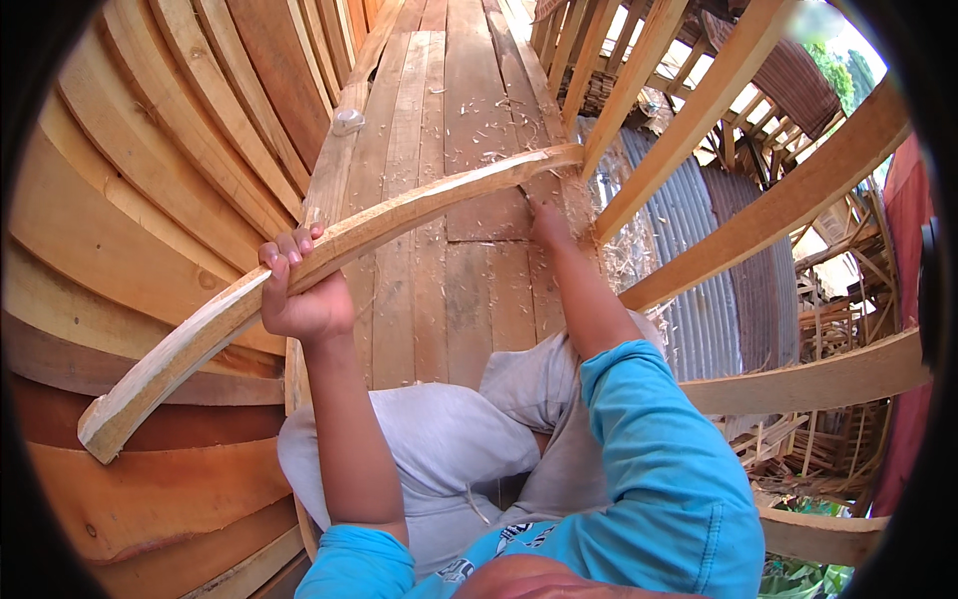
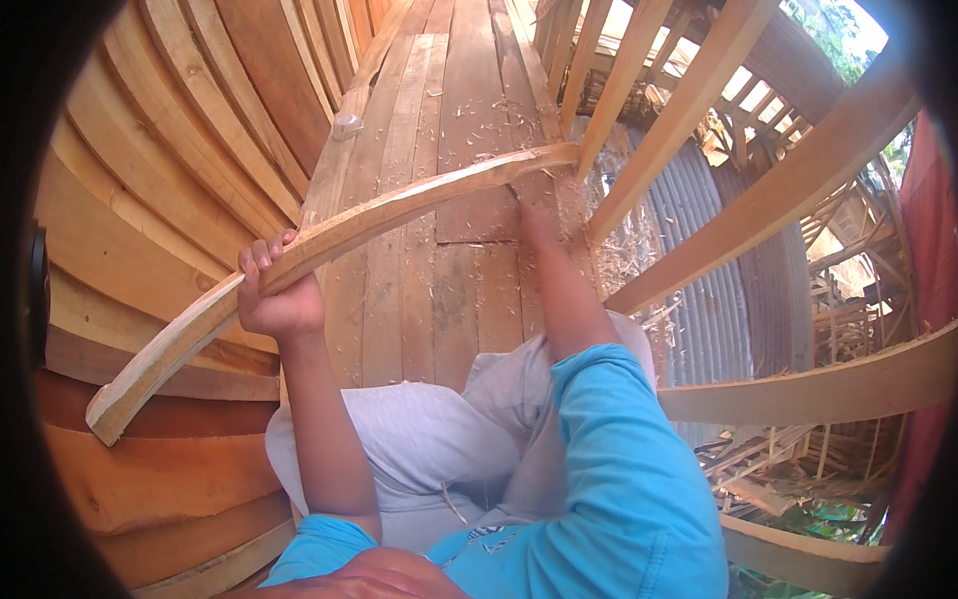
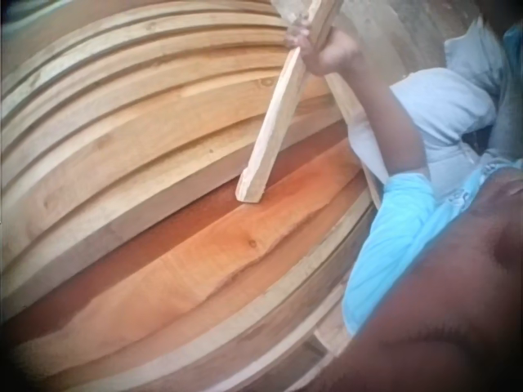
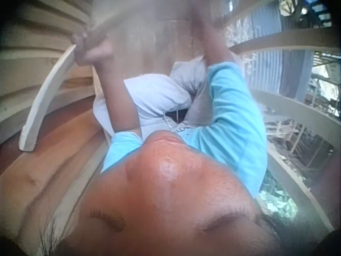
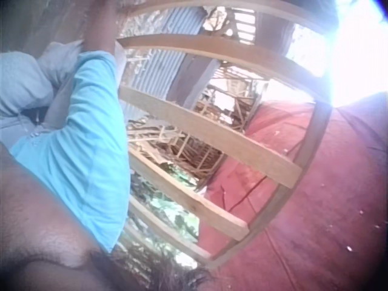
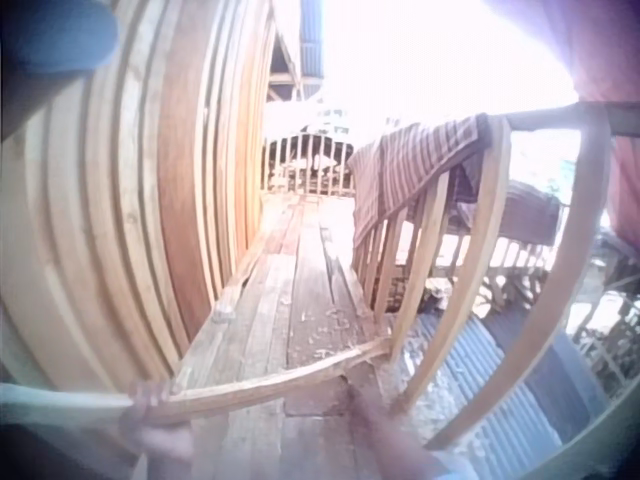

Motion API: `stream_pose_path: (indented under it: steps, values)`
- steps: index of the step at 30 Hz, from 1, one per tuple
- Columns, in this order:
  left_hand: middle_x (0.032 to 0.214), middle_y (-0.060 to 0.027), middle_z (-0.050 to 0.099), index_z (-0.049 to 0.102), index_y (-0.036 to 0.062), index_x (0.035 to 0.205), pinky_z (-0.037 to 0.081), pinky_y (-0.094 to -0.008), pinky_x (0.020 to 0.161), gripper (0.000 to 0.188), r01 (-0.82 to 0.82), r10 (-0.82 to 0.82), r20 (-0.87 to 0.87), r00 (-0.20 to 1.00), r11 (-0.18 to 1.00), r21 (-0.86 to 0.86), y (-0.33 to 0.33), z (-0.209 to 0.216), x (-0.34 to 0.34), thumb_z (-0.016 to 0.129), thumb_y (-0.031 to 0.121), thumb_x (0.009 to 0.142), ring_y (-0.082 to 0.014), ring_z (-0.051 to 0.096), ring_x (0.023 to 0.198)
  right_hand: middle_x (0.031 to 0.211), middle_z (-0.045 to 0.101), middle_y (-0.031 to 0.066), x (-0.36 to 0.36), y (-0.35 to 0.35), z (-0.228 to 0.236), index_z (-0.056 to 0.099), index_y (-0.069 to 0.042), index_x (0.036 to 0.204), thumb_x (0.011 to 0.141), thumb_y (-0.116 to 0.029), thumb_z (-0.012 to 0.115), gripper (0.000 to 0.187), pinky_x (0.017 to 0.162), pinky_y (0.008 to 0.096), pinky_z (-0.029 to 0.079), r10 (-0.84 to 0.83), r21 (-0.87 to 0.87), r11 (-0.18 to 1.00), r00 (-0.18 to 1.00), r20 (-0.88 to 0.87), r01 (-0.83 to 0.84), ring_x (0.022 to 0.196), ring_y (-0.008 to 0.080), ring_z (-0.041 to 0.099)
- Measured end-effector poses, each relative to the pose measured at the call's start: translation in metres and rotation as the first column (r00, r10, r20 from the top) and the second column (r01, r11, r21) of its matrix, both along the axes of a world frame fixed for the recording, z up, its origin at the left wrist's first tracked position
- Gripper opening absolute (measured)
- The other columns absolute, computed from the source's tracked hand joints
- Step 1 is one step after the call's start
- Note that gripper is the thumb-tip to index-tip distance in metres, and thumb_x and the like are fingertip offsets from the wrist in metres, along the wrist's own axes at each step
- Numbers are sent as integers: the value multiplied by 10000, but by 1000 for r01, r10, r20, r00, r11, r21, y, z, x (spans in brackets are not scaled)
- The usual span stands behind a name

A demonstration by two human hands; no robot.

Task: The person sits cross-legged on a wooden floor and uses a knife to shave and shape a curved wooden plank. The person holds the plank with the left hand and repeatedly scrapes the surface with the knife in the right hand, producing wood shavings.

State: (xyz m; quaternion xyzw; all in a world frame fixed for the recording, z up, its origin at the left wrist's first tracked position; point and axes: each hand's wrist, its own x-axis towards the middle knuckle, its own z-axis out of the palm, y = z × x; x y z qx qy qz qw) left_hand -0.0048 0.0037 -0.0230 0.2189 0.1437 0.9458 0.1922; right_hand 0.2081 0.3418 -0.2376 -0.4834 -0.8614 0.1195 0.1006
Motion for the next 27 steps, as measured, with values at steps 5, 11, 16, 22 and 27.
stream_pose_path:
  steps: [5,11,16,22,27]
  values:
    - [721,28,475,500,167,750,372,-379,944,148,19,-19,-25,1000,1000,6,1,1,1,636,180,806,-149,492,810,1202,564,220,-11,7,23,514,-11,1312,917,-53,487,399,944,443,499,-455,-126,871,877,155,474,1128,360,595]
    - [726,19,456,508,167,786,361,-385,957,113,-14,14,-1,1000,1000,-2,-1,1,0,618,153,766,-150,473,790,1259,523,250,-15,-7,13,356,-14,1378,907,-119,549,520,933,454,508,-623,-89,781,782,-23,619,1146,366,586]
    - [730,15,458,510,161,790,364,-387,953,113,1,-1,5,1000,1000,6,3,0,2,622,155,774,-153,474,793,1256,521,268,-15,-18,25,374,-21,1340,887,-121,560,499,942,455,498,-403,-82,910,913,69,407,1123,392,588]
    - [732,13,459,511,159,787,367,-393,959,113,1,-1,-9,1000,1000,3,2,1,1,624,156,779,-159,476,796,1271,535,264,0,-7,20,423,-5,1301,879,-148,577,472,922,476,502,-299,-109,947,953,40,302,1108,398,602]
    - [723,13,465,511,159,775,370,-391,963,118,17,-17,-3,1000,1000,1,7,1,4,630,163,777,-163,489,802,1214,606,238,25,13,3,433,62,1296,912,-169,548,462,865,433,533,-809,-115,581,587,31,806,1111,342,626]
